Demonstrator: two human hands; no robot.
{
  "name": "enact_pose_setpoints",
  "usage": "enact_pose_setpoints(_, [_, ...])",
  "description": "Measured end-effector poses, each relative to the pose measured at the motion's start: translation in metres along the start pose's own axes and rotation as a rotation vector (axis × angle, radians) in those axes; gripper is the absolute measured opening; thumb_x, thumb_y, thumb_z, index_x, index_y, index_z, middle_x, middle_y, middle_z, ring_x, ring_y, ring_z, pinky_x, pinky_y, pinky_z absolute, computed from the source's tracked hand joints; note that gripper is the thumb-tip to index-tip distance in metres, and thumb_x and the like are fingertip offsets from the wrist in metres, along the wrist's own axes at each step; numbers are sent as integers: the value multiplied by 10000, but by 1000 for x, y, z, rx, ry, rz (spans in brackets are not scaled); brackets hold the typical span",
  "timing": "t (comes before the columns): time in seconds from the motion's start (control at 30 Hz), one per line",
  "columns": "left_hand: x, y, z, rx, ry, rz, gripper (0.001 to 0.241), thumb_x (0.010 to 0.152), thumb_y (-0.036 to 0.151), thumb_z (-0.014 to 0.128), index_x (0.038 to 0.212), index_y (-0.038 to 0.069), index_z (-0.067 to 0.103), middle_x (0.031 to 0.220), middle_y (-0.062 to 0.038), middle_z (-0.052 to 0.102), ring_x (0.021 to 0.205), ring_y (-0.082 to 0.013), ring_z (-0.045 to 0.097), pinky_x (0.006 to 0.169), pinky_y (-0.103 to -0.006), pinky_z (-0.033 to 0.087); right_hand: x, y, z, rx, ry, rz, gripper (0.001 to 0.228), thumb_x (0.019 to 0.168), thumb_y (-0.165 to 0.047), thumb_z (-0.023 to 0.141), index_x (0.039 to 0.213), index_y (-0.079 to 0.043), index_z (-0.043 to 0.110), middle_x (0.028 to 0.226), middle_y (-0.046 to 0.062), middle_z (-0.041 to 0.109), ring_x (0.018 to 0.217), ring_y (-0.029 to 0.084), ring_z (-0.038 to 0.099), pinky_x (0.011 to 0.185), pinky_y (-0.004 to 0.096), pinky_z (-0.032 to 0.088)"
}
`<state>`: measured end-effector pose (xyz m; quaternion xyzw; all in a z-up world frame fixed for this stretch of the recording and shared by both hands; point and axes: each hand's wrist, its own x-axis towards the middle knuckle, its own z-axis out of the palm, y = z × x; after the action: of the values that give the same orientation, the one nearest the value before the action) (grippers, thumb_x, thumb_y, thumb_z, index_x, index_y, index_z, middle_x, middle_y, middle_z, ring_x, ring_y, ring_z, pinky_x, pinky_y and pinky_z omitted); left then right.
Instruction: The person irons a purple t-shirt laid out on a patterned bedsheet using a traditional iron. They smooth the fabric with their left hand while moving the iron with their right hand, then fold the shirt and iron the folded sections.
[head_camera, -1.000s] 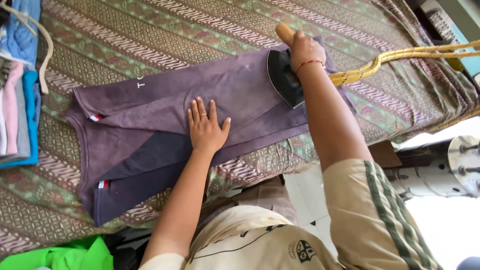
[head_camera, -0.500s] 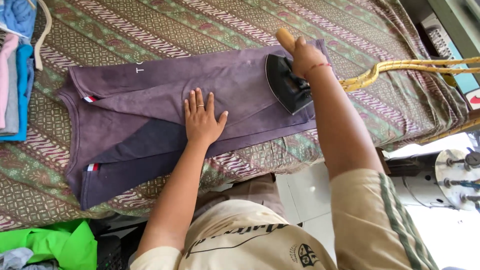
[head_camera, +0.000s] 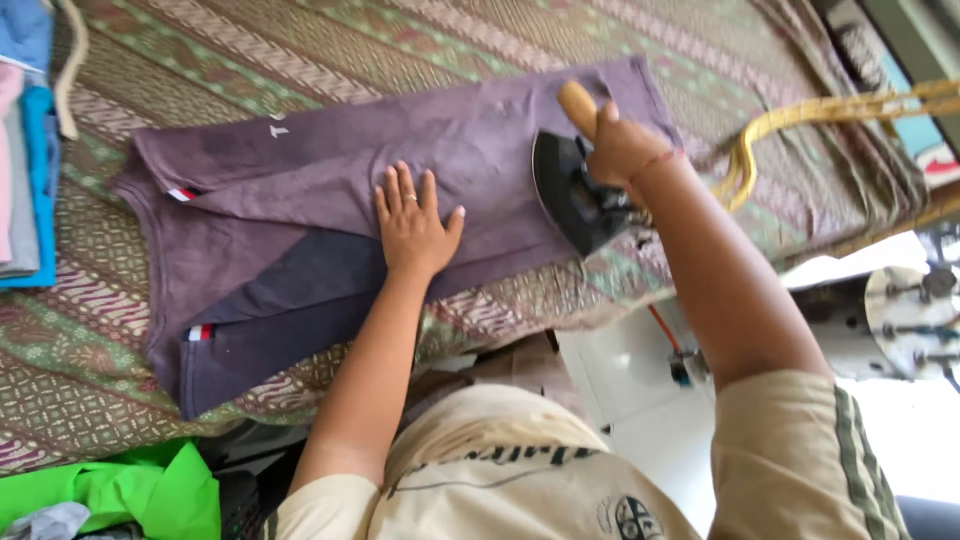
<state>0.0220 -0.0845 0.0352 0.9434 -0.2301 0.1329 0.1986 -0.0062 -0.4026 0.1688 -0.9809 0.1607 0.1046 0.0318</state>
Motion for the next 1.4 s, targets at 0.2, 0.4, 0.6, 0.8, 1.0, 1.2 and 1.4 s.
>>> enact_pose_setpoints(0.2, [-6,1,2,10,-66,5,790,963,548,537,1542,18,453,1632,-320,273,1532,-450,194,1226,-570,117,7,-26,20,40,98,81,299,905,-113,561,1136,42,452,948,305,713,880,492,724,729,545,579])
enact_pose_setpoints(0.4, [-1,2,0,37,-143,-11,792,980,565,485,1559,29,417,1655,-296,232,1551,-426,144,1234,-556,75,95,-23,39,58,206,300,332,952,-210,607,1188,-30,459,1033,192,724,948,400,739,823,527,582])
enact_pose_setpoints(0.6, [1,-2,-2,59,-142,-12,794,978,584,473,1563,51,415,1655,-277,251,1545,-422,184,1236,-559,107,111,-33,16,285,179,488,413,938,-265,656,1232,-58,453,1102,197,707,1040,401,711,885,517,570])
enact_pose_setpoints(0.8, [2,-7,-5,48,-61,16,800,935,561,526,1523,23,460,1625,-302,309,1521,-465,249,1230,-590,148,79,-39,14,333,166,391,477,934,-124,603,1388,-33,487,1231,216,652,1122,447,665,954,540,522])
enact_pose_setpoints(1.0, [1,-7,-2,2,-112,16,795,986,550,501,1578,35,375,1664,-287,208,1553,-440,158,1241,-579,91,82,-26,7,200,203,409,516,810,-138,723,1254,-20,486,1075,230,703,1028,471,690,870,540,546])
enact_pose_setpoints(1.2, [-3,-4,1,-1,-99,15,792,970,559,525,1555,35,422,1657,-289,230,1550,-441,172,1235,-589,108,126,-4,20,229,91,284,637,955,-388,603,1323,109,453,1189,309,673,1126,461,652,914,528,521])
enact_pose_setpoints(1.4, [-17,0,-1,22,-17,67,764,937,533,596,1513,41,493,1603,-302,354,1510,-457,294,1218,-601,193,92,-10,23,278,199,43,431,724,13,576,1149,5,639,1036,274,712,827,490,698,618,572,570])
